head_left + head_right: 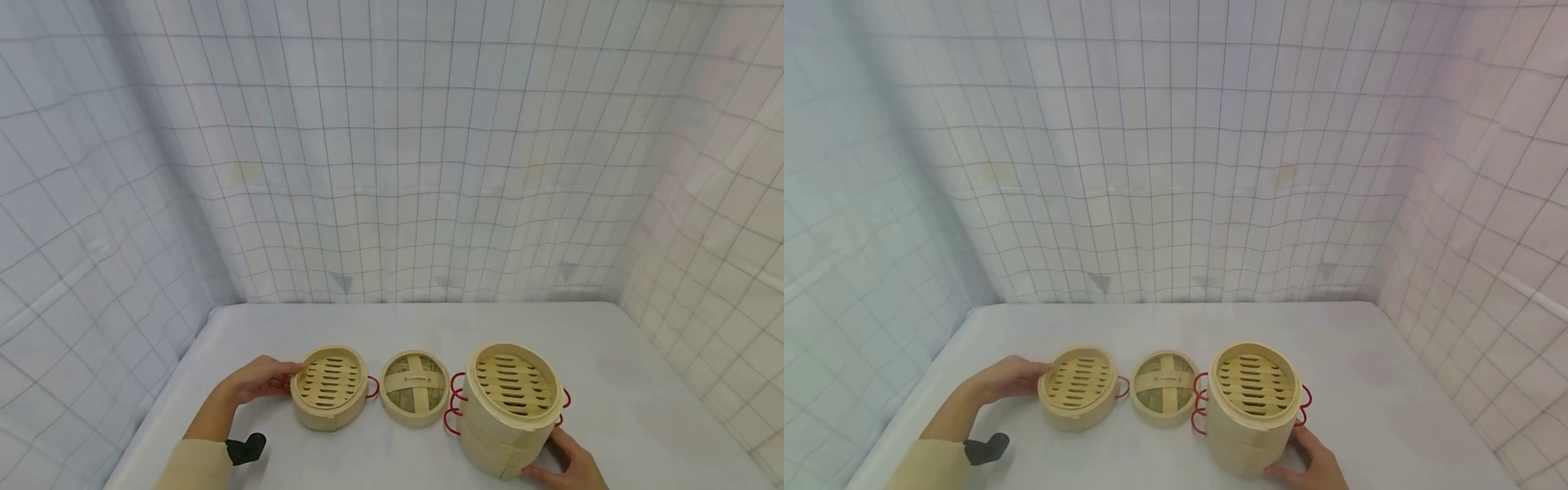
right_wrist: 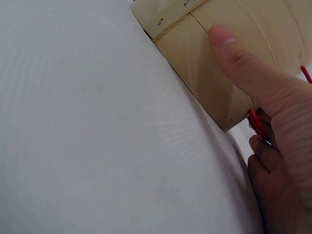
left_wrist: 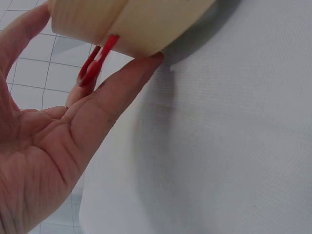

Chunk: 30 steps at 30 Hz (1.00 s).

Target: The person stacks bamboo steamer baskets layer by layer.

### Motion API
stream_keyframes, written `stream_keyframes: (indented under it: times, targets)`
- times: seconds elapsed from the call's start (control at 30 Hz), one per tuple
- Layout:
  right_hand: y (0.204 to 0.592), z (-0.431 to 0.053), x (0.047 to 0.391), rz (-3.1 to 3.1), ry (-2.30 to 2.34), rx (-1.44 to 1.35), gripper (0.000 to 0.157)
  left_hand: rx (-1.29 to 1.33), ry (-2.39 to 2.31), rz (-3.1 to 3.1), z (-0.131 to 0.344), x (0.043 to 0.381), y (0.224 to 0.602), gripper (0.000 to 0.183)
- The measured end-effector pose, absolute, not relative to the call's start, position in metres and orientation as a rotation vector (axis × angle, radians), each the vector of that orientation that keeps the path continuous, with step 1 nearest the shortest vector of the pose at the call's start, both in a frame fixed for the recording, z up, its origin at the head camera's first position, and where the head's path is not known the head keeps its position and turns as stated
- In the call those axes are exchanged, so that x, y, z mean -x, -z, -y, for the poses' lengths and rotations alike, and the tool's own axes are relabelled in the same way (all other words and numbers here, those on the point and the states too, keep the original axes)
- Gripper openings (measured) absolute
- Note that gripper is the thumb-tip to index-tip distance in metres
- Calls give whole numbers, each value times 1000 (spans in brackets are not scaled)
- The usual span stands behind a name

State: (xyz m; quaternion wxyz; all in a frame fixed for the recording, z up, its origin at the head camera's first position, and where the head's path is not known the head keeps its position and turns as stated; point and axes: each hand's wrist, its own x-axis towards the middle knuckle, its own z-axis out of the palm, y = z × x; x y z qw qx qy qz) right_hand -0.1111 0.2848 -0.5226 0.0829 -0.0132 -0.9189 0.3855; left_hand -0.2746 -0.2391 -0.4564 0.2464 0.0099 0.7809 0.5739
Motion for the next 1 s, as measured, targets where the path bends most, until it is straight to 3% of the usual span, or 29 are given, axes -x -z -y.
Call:
stream_keyframes:
  times: [0.23,0.5,1.0]
  targets:
    - [529,-285,113,2690,-1100,-26,70,63,-1667,-2102,244,268,455,35]
    - [529,-286,112,2658,-1110,-41,70,66,-1941,-1897,236,264,417,26]
    - [525,-285,111,2728,-1153,16,73,6,-1942,-1829,143,260,350,40]
